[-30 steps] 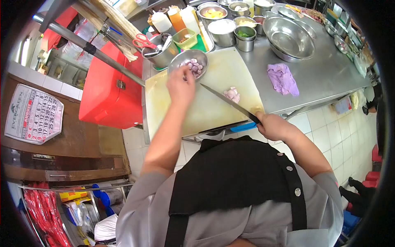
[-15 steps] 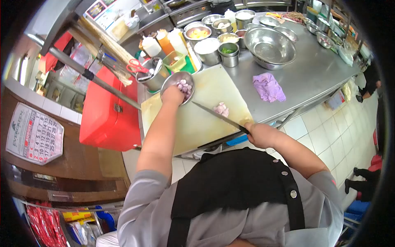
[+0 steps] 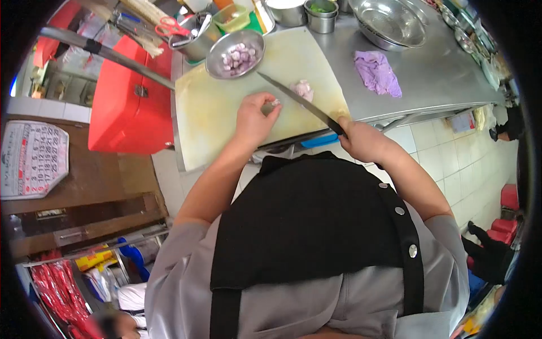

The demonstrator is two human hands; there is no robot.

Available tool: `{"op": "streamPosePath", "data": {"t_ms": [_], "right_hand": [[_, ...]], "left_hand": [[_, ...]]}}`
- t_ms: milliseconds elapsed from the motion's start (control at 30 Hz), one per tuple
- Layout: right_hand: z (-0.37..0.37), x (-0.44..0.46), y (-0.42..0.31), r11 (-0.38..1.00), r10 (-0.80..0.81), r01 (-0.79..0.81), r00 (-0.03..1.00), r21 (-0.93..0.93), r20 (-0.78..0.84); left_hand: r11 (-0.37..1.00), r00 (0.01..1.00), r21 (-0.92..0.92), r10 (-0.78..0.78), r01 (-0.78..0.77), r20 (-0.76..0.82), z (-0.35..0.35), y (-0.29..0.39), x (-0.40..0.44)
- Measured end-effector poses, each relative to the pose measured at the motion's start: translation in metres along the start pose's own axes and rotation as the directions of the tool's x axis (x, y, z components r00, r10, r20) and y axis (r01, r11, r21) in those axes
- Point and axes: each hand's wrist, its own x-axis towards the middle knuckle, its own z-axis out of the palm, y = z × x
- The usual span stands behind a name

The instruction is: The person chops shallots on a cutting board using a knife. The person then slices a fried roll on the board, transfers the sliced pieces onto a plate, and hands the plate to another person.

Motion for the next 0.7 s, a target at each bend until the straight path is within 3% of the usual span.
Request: {"op": "streamPosePath", "data": {"t_ms": [133, 700], "right_hand": [[-0.001, 0.001, -0.001, 1.000, 0.003, -0.003, 1.000, 0.002, 0.023], [-0.021, -0.020, -0.013, 0.995, -0.020, 0.019, 1.000, -0.097, -0.008]], "left_hand": [[0.991, 0.990, 0.044, 0.131, -0.129, -0.045, 0.005, -0.003, -0.011], [0.992, 0.990, 0.002, 0.125, -0.125, -0.064, 0.002, -0.001, -0.009]]}}
